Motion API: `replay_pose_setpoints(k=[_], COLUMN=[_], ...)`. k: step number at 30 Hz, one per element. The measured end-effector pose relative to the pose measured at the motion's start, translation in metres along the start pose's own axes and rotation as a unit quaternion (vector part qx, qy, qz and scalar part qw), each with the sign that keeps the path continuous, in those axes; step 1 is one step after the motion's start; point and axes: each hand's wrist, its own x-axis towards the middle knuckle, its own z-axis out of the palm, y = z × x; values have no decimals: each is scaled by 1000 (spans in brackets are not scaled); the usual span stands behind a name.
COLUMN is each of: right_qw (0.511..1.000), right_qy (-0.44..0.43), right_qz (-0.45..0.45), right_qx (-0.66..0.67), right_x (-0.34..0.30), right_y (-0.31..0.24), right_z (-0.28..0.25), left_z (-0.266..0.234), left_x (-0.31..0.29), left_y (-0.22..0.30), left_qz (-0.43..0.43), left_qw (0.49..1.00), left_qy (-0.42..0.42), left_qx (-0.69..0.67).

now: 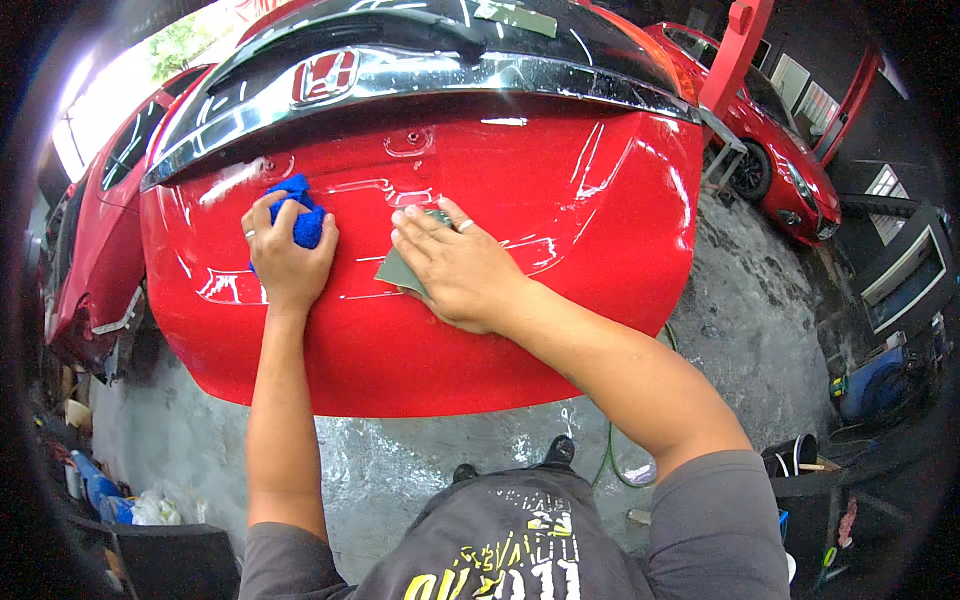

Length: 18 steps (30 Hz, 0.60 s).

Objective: The person wets a sanding pad in a bucket of water, then uses it to sand the rear trunk of a red car. They repeatedly dip the pad to keep it wet and wipe the surface with a blue cloth while sanding.

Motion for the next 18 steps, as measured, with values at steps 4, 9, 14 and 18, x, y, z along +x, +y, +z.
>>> replay_pose_setpoints(k=[4, 9, 14, 18], right_qw=[994, 984, 998, 989], right_qy=[-81, -40, -16, -96], right_qz=[42, 136, 66, 81], right_qx=[-54, -110, -15, -75], right_x=[-35, -84, 3, -33], right_y=[45, 63, -22, 26], right_z=[-37, -45, -6, -31], left_z=[-11, -4, 1, -12], left_x=[-2, 0, 0, -1], left_y=[-15, 8, 3, -5], left_qz=[10, -16, -3, -12], left_qw=[1000, 999, 999, 1000], left_qy=[10, 3, -1, -8], left_qx=[-19, -29, -40, -18])
